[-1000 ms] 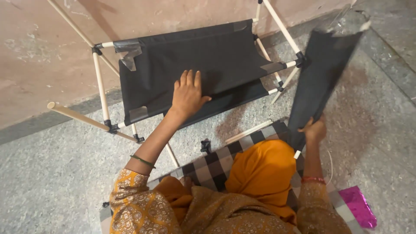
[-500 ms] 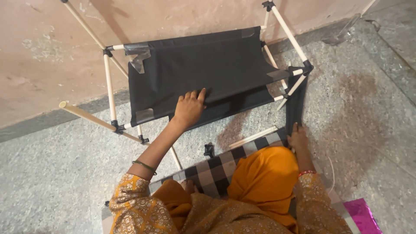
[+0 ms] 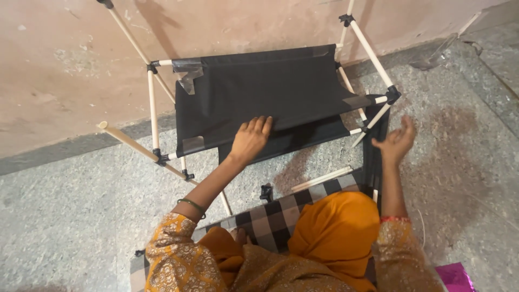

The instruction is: The person disassembles a small black fabric shelf with white poles. They remove the fabric from the frame, detach the plastic connectors, and separate the poles, placing the components on the floor.

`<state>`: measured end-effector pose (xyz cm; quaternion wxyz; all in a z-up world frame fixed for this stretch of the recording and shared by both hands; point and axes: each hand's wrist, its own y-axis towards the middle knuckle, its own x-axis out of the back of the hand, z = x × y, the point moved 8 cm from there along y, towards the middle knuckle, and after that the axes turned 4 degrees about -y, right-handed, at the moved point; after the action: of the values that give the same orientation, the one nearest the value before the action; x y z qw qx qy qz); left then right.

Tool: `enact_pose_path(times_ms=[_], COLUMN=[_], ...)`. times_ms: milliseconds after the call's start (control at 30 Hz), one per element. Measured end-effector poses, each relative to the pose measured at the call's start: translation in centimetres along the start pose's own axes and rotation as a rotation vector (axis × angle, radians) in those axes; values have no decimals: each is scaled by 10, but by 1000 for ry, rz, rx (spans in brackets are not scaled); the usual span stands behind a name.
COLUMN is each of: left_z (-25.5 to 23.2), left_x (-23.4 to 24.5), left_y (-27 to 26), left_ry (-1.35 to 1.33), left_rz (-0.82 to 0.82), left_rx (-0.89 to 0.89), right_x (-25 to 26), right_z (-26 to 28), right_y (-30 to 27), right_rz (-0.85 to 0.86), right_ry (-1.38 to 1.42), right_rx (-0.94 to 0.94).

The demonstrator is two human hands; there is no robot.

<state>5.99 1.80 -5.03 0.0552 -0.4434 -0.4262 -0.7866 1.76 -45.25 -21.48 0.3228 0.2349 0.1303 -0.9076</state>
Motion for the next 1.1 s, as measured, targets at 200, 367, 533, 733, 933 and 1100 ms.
enact_pose_path(times_ms=[200, 367, 533, 733, 933, 1100], left_z=[-7, -1, 13, 51, 103, 149], left_x=[-15, -18, 0, 50, 78, 133], left_y=[0, 1, -8, -28, -119, -194], left_ry=[-8, -82, -95, -117, -53, -234], left_rz=[112, 172, 245, 185, 320, -513], left_rx=[2, 35, 90, 181, 245, 566], right_x=[-107, -125, -125, -137, -149, -149], right_z=[71, 70, 66, 65, 66, 73], right_y=[-24, -19, -20, -28, -40, -37], right_rz=[221, 227, 164, 286, 551, 710], right_ry=[-1211, -1286, -1324, -1349, -1324, -1421], right_rx=[1125, 1151, 1265, 1429, 1617, 1610])
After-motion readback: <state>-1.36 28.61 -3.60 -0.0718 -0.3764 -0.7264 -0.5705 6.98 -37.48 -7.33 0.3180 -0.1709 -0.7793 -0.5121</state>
